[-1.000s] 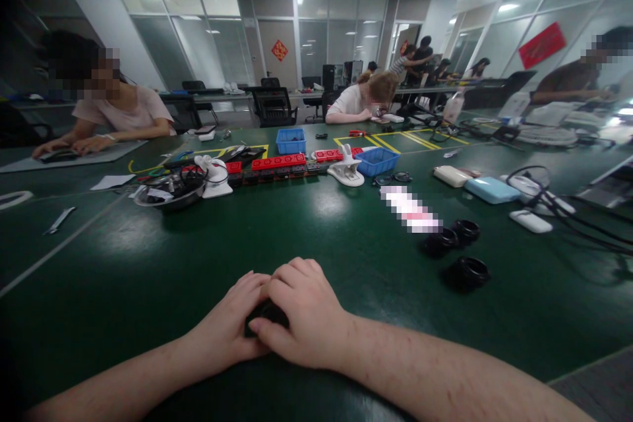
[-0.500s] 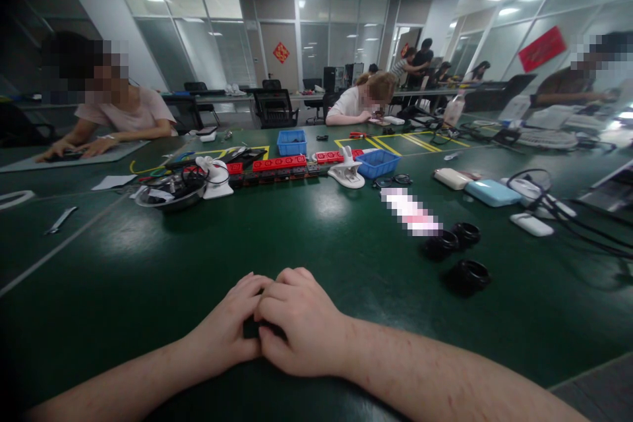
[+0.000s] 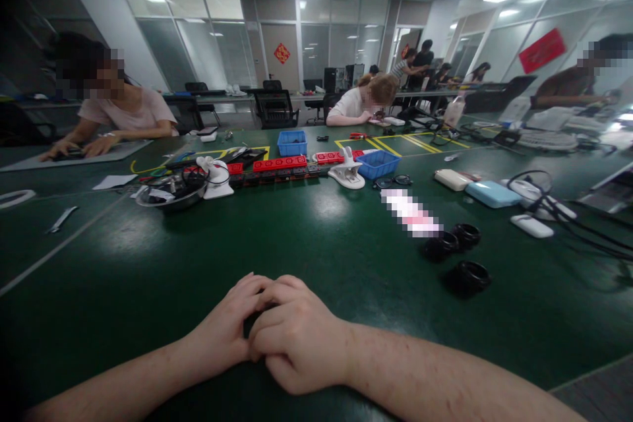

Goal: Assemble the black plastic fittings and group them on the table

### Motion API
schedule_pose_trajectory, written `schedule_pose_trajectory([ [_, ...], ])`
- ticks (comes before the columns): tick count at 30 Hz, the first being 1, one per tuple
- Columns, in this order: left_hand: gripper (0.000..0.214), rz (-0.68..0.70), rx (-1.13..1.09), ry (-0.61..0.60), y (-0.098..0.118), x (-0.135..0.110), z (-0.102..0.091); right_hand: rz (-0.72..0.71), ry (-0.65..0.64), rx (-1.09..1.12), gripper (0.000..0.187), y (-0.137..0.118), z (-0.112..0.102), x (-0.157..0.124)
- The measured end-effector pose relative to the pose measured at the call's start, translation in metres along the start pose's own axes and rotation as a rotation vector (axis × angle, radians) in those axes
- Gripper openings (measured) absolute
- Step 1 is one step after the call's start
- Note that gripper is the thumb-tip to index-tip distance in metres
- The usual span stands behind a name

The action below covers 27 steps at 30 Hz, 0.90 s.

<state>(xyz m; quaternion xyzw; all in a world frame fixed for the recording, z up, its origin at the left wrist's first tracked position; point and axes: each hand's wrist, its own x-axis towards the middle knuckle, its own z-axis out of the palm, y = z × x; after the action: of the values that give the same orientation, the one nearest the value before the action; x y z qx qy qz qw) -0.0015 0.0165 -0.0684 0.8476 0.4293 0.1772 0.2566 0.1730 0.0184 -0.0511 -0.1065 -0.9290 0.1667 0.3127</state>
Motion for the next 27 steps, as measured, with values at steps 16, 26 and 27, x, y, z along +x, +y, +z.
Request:
schedule_pose_trajectory([
  [16, 0.029, -0.083, 0.102, 0.085, -0.01, -0.002, 0.005, 0.544, 0.084, -0.173, 0.045, -0.001, 0.0, 0.005],
  [26, 0.03, -0.094, 0.102, 0.084, -0.005, -0.002, 0.002, 0.482, -0.017, -0.089, 0.02, 0.002, 0.001, 0.004],
  [27, 0.03, -0.099, 0.101, 0.077, -0.005, -0.002, 0.002, 0.46, -0.02, -0.08, 0.021, 0.002, 0.001, 0.005],
])
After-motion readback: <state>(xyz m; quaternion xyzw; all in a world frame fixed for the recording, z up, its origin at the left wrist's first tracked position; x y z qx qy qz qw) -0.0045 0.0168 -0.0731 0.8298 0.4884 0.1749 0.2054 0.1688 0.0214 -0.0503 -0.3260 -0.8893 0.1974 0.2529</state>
